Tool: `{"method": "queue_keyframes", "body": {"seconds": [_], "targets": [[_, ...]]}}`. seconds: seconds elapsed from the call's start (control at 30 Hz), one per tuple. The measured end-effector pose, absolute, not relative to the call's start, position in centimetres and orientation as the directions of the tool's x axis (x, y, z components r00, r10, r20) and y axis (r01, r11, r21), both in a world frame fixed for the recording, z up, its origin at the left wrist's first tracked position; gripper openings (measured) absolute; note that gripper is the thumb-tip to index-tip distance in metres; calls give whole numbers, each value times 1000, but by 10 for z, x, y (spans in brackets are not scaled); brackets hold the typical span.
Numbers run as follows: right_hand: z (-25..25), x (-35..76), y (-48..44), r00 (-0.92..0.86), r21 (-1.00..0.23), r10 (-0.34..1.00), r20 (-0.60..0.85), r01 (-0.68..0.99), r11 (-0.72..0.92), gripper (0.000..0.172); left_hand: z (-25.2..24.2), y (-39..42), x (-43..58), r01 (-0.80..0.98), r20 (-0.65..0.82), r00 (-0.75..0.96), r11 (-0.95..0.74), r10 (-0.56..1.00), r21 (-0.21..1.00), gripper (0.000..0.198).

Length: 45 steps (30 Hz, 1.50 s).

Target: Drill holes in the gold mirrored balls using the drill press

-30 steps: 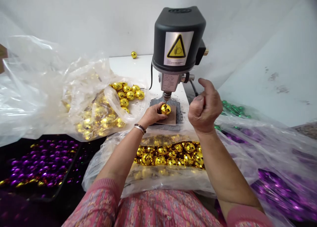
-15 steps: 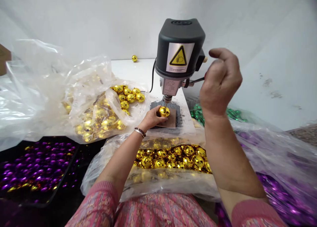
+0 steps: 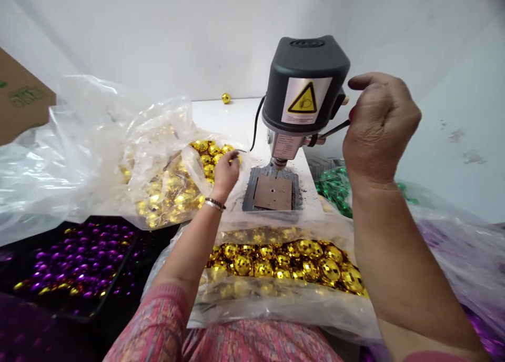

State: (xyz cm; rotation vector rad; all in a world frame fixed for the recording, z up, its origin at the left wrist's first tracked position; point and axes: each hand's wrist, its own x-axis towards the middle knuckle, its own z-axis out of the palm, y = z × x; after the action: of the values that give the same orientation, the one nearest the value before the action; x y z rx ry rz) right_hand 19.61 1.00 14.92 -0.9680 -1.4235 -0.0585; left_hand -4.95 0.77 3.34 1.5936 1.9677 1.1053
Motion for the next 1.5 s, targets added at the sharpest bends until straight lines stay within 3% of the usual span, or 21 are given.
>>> {"method": "queue_keyframes", "body": {"seconds": [0.07,0.13,0.37,0.47,0.53,0.67,0.73,0.87,0.93,1.1,1.37,1.5], "targets": [[148,196,8,199,-508,490,849,567,649,46,30,34,-62,703,128,-392,207,911,680,39],[148,195,5,203,-505,486,850,574,645,47,25,52,-69,739,66,-389,268,919,618,43],[153,184,-4,281,-564,506,816,580,588,44,-3,60,-63,877,-22,-210,198,978,439,59],[153,183,-4,280,-567,512,812,586,579,44,-8,58,-62,858,20,-195,161,981,488,60],[152,182,-4,275,-569,519,809,587,576,44,-5,57,-64,796,75,-216,131,973,591,59],[151,181,-2,296,-577,509,809,570,585,45,15,38,-73,492,112,-285,44,952,870,55],[150,181,-2,297,-575,502,812,555,601,44,29,19,-76,358,90,-211,-9,973,934,59],[150,181,-2,275,-595,546,792,548,587,38,42,-18,-68,335,27,137,-72,990,940,76],[150,183,-3,270,-603,561,783,550,577,35,38,-27,-56,379,-16,231,-75,973,922,74],[149,185,-5,216,-581,582,784,588,563,37,15,-23,-33,548,-44,203,-76,978,833,53],[158,181,-11,237,-631,652,720,614,474,27,0,-8,-31,502,-17,202,-89,979,860,47],[162,178,-15,278,-656,663,695,622,427,26,4,-5,-26,561,-24,212,-101,977,822,43]]}}
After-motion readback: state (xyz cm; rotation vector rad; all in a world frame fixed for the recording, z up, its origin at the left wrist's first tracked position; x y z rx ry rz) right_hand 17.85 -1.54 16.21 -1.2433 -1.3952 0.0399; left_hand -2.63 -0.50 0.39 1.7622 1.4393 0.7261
